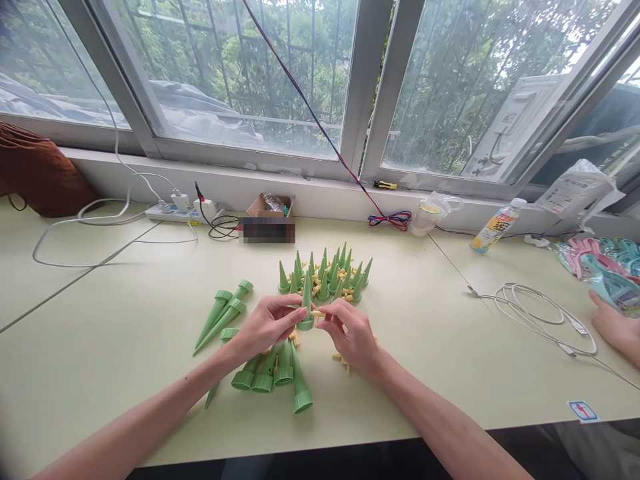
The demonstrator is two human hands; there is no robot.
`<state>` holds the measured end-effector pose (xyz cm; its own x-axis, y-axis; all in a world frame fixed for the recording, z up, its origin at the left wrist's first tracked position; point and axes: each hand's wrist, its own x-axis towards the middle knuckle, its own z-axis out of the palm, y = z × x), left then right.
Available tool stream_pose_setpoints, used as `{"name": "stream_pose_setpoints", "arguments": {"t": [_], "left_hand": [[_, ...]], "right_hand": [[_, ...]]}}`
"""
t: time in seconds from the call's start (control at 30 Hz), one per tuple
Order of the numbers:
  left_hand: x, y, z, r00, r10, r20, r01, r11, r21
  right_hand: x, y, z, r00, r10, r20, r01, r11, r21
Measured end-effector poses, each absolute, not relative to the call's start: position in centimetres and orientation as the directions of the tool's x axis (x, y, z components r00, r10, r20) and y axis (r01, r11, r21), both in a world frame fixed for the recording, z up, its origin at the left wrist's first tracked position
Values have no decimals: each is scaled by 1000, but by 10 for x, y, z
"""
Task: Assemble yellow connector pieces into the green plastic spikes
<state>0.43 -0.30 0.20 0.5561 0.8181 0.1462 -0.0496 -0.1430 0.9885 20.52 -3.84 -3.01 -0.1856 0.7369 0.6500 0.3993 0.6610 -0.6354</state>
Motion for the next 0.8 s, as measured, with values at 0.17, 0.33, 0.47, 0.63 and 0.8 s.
{"name": "stream_pose_setpoints", "arguments": {"t": [0.17,0.33,0.47,0.63,0.8], "left_hand": [[7,-5,2,572,802,174,-47,-179,983],[8,-9,0,576,741,346,48,-452,891],[7,-11,-5,630,561,536,92,-740,666],[5,-10,-5,639,538,550,118,-775,621],[6,-6,-2,547,718,430,172,-599,782]], "right_hand": [[205,-40,-28,-199,725,659,408,673,-617],[205,-40,-25,-192,725,662,437,667,-603],[204,-38,-24,-207,764,611,458,627,-630],[201,-37,-24,-183,814,551,479,563,-674],[200,-37,-24,-159,854,496,450,510,-734]]}}
